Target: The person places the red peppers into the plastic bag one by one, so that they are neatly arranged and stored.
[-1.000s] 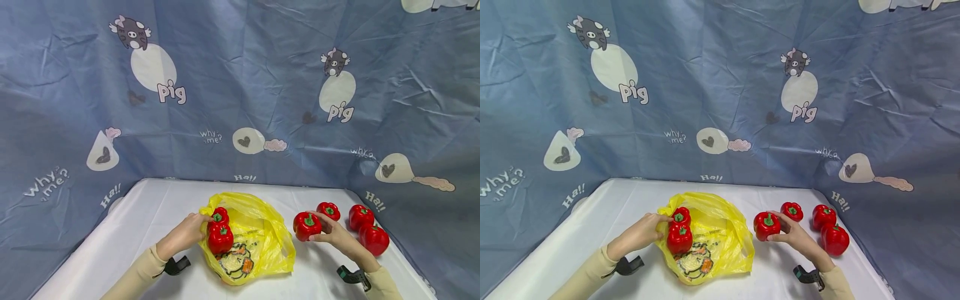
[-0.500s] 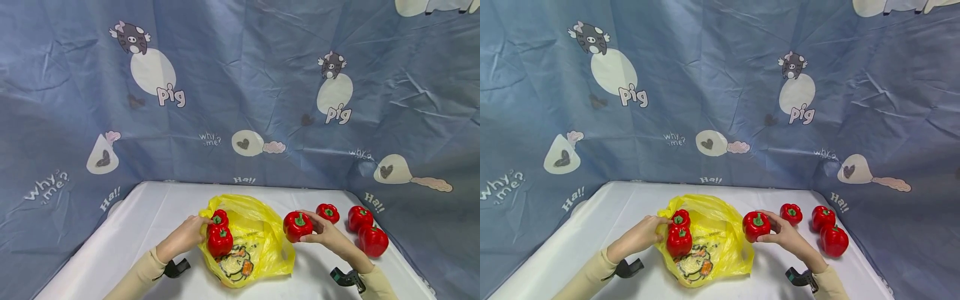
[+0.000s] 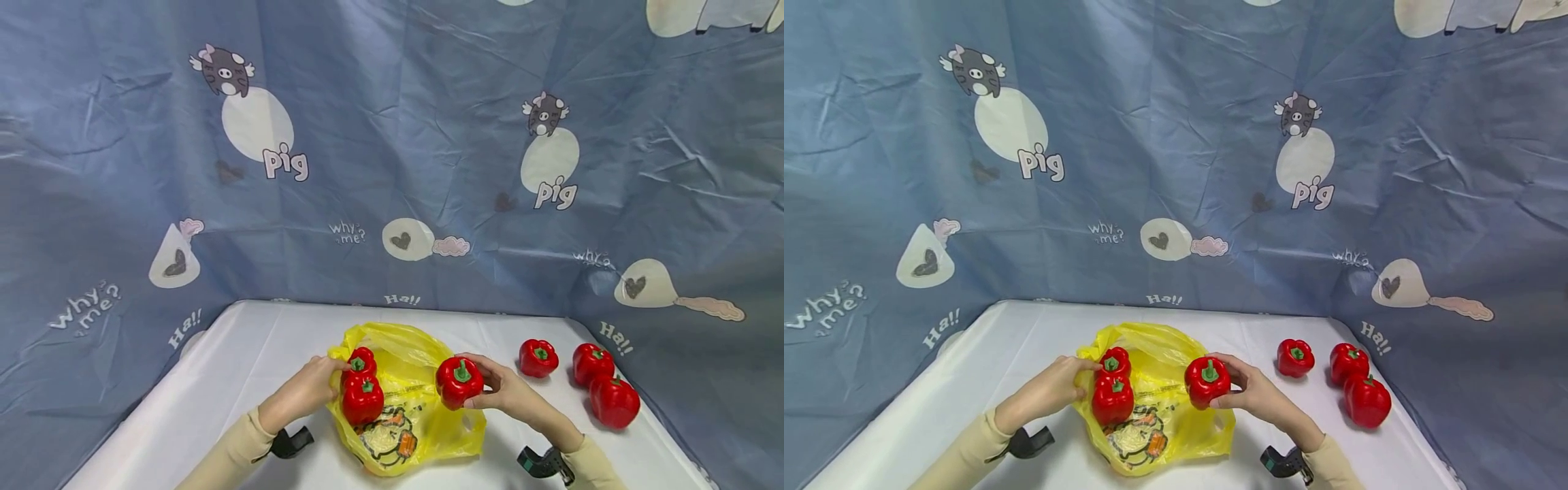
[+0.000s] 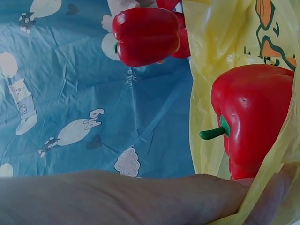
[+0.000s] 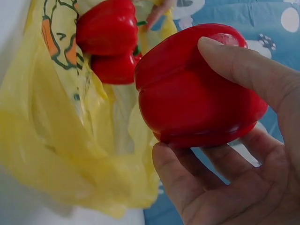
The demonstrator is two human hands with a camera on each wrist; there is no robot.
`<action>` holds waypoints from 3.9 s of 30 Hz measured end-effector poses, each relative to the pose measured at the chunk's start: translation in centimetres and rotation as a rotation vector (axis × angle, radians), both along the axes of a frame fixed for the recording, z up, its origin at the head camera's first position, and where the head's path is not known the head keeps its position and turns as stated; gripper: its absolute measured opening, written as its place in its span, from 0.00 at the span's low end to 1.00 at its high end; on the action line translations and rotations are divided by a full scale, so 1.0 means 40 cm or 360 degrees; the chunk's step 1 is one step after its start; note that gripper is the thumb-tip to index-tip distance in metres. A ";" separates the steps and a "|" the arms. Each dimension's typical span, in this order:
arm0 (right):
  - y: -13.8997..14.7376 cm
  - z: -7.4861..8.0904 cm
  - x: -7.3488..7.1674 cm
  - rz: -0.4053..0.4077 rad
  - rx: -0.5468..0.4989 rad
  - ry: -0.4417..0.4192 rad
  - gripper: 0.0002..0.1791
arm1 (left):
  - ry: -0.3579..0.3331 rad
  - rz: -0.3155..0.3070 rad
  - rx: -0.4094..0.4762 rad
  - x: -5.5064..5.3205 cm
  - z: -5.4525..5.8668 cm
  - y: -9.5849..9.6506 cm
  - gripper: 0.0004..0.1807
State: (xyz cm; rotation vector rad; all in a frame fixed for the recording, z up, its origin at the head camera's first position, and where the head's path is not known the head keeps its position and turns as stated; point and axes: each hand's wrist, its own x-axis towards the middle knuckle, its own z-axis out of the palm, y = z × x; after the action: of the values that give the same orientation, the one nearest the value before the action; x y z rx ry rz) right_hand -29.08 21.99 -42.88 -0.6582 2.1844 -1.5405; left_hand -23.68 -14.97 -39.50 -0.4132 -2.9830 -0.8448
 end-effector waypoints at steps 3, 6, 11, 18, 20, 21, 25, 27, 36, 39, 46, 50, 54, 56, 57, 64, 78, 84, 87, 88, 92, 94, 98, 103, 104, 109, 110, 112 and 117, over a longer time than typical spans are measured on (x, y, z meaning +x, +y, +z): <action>-0.019 -0.009 0.000 0.0031 0.0003 0.0006 0.41 | 0.0000 0.0012 -0.0004 0.003 -0.001 0.001 0.25; -0.040 -0.013 0.002 0.0056 -0.0011 0.0014 0.41 | -0.0013 0.0025 -0.0009 0.004 -0.001 0.002 0.25; -0.076 -0.016 0.011 0.0083 -0.0043 0.0006 0.40 | -0.0014 0.0028 -0.0024 0.005 0.001 0.002 0.25; -0.117 -0.028 0.027 0.0076 -0.0038 -0.0064 0.39 | -0.0002 -0.0001 -0.0020 0.003 0.001 0.006 0.25; -0.128 -0.034 0.030 0.0072 -0.0038 -0.0073 0.39 | 0.0004 -0.0006 -0.0022 0.003 0.000 0.006 0.25; -0.134 -0.037 0.031 0.0075 -0.0044 -0.0077 0.39 | 0.0008 -0.0009 -0.0022 0.003 0.000 0.006 0.25; -0.161 -0.055 0.040 0.0132 -0.0076 -0.0086 0.39 | 0.0003 -0.0011 0.0000 0.003 -0.001 0.005 0.25; -0.175 -0.066 0.044 0.0174 -0.0090 -0.0094 0.38 | 0.0007 -0.0017 0.0015 0.002 -0.003 0.006 0.26; -0.217 -0.103 0.058 0.0337 -0.0132 -0.0088 0.36 | 0.0020 -0.0019 -0.0002 0.001 -0.001 0.005 0.26; -0.226 -0.112 0.065 0.0363 -0.0139 -0.0097 0.36 | 0.0015 -0.0015 -0.0004 -0.003 0.000 0.007 0.26; -0.242 -0.131 0.078 0.0432 -0.0140 -0.0130 0.36 | 0.0008 -0.0003 0.0019 -0.005 0.000 0.010 0.26; -0.246 -0.139 0.080 0.0455 -0.0146 -0.0152 0.36 | -0.0011 0.0019 0.0016 -0.002 -0.002 0.010 0.27; -0.250 -0.148 0.082 0.0464 -0.0178 -0.0178 0.35 | -0.0034 0.0030 0.0015 -0.001 -0.004 0.011 0.27; -0.251 -0.152 0.082 0.0473 -0.0201 -0.0193 0.35 | -0.0045 0.0033 0.0012 0.000 -0.004 0.012 0.26; -0.252 -0.154 0.082 0.0477 -0.0209 -0.0199 0.35 | -0.0049 0.0034 0.0009 0.000 -0.004 0.012 0.26; -0.251 -0.164 0.080 0.0474 -0.0176 -0.0249 0.35 | -0.0041 0.0037 -0.0005 0.001 -0.001 0.013 0.26; -0.251 -0.154 0.082 0.0466 -0.0107 -0.0238 0.35 | -0.0020 0.0016 -0.0018 0.002 0.001 0.013 0.25; -0.241 -0.142 0.078 0.0469 -0.0106 -0.0214 0.38 | -0.0021 0.0023 -0.0013 0.003 0.000 0.013 0.25; -0.236 -0.135 0.078 0.0495 -0.0116 -0.0208 0.37 | -0.0027 0.0021 -0.0013 0.003 -0.002 0.013 0.25; -0.234 -0.132 0.078 0.0507 -0.0120 -0.0206 0.37 | -0.0033 0.0022 -0.0009 0.002 -0.003 0.013 0.25; -0.227 -0.126 0.073 0.0526 -0.0124 -0.0164 0.37 | -0.0040 0.0021 -0.0007 0.002 -0.003 0.012 0.26; -0.222 -0.122 0.067 0.0530 -0.0124 -0.0136 0.39 | -0.0042 0.0019 -0.0001 0.002 -0.003 0.012 0.26; -0.208 -0.108 0.055 0.0540 -0.0150 -0.0132 0.42 | -0.0048 0.0013 0.0022 0.003 -0.005 0.011 0.26; -0.176 -0.075 0.037 0.0529 -0.0192 -0.0155 0.42 | -0.0040 -0.0001 0.0023 0.002 -0.006 0.011 0.26; -0.168 -0.066 0.033 0.0529 -0.0200 -0.0146 0.42 | -0.0035 -0.0006 0.0020 0.001 -0.007 0.011 0.26; -0.124 -0.018 0.015 0.0531 -0.0210 -0.0043 0.43 | -0.0005 -0.0013 -0.0013 -0.001 -0.006 0.013 0.26; -0.115 -0.010 0.012 0.0526 -0.0211 -0.0023 0.43 | -0.0004 -0.0013 -0.0016 -0.001 -0.006 0.013 0.26; -0.100 0.007 0.008 0.0516 -0.0226 0.0020 0.43 | 0.0001 -0.0005 -0.0029 0.000 -0.005 0.013 0.26; -0.074 0.035 0.003 0.0477 -0.0247 0.0113 0.43 | -0.0014 0.0001 -0.0027 0.002 -0.004 0.010 0.25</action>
State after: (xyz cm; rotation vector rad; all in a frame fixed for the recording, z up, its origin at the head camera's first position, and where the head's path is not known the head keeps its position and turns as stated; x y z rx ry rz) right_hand -28.97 19.02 -41.50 -1.0515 1.9195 -1.5545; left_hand -23.58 -14.56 -39.67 -0.4104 -3.0002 -0.8239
